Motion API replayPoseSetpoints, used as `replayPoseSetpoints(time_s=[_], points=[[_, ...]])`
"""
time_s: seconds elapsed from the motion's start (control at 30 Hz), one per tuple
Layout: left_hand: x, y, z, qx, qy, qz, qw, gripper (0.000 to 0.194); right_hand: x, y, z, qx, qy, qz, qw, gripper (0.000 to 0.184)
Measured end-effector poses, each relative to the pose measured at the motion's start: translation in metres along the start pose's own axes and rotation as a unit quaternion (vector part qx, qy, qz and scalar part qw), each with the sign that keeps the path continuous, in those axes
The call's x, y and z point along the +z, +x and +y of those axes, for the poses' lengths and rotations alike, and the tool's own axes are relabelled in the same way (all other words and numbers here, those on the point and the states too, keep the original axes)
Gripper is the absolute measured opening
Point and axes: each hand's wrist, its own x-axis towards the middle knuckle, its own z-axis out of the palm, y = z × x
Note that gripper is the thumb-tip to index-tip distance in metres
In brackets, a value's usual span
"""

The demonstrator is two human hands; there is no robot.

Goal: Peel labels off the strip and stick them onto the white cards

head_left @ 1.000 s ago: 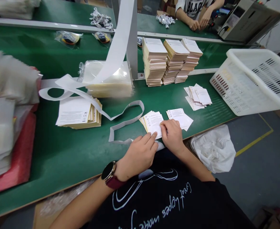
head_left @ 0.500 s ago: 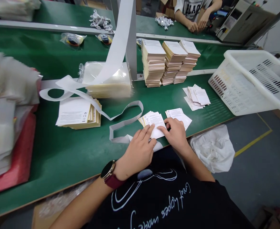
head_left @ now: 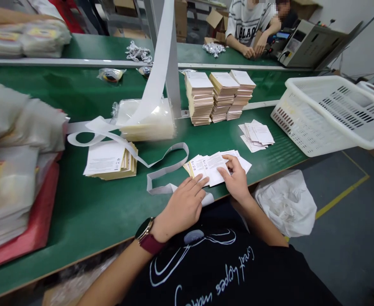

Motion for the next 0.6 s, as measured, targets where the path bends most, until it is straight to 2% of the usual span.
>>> replayPoseSetpoints(time_s=[0.07, 0.13, 0.23, 0.33, 0.4, 0.47, 0.5, 0.53, 0.6], points=[[-0.001, 0.0, -0.001, 0.012, -0.002, 0.027, 1.0, 0.02, -0.003, 0.002, 0.002, -0.006, 0.001, -0.015, 1.0, 0.049], [-0.004, 0.0, -0.002, 0.007, -0.021, 0.076, 0.997, 0.017, -0.011, 0.008, 0.006, -0.018, -0.016, -0.004, 1.0, 0.053], [-0.01, -0.001, -0.005, -0.063, -0.088, 0.152, 0.982, 0.018, -0.031, 0.017, 0.012, -0.042, -0.122, 0.048, 0.99, 0.046], [-0.015, -0.002, -0.007, -0.15, -0.134, 0.189, 0.961, 0.026, -0.046, 0.017, 0.01, -0.072, -0.236, 0.095, 0.965, 0.037], [-0.016, -0.002, -0.007, -0.187, -0.138, 0.196, 0.952, 0.03, -0.044, 0.005, -0.001, -0.107, -0.19, 0.052, 0.975, 0.037], [-0.016, -0.002, -0.007, -0.212, -0.136, 0.19, 0.949, 0.034, -0.033, -0.012, -0.015, -0.142, -0.068, -0.053, 0.986, 0.042], [-0.016, -0.001, -0.007, -0.215, -0.134, 0.184, 0.95, 0.035, -0.025, -0.021, -0.022, -0.152, -0.008, -0.1, 0.983, 0.043], [-0.016, -0.001, -0.007, -0.209, -0.131, 0.175, 0.953, 0.036, -0.017, -0.03, -0.029, -0.156, 0.04, -0.125, 0.979, 0.042], [-0.014, -0.001, -0.007, -0.179, -0.115, 0.16, 0.964, 0.037, -0.001, -0.04, -0.038, -0.146, 0.106, -0.121, 0.976, 0.03]])
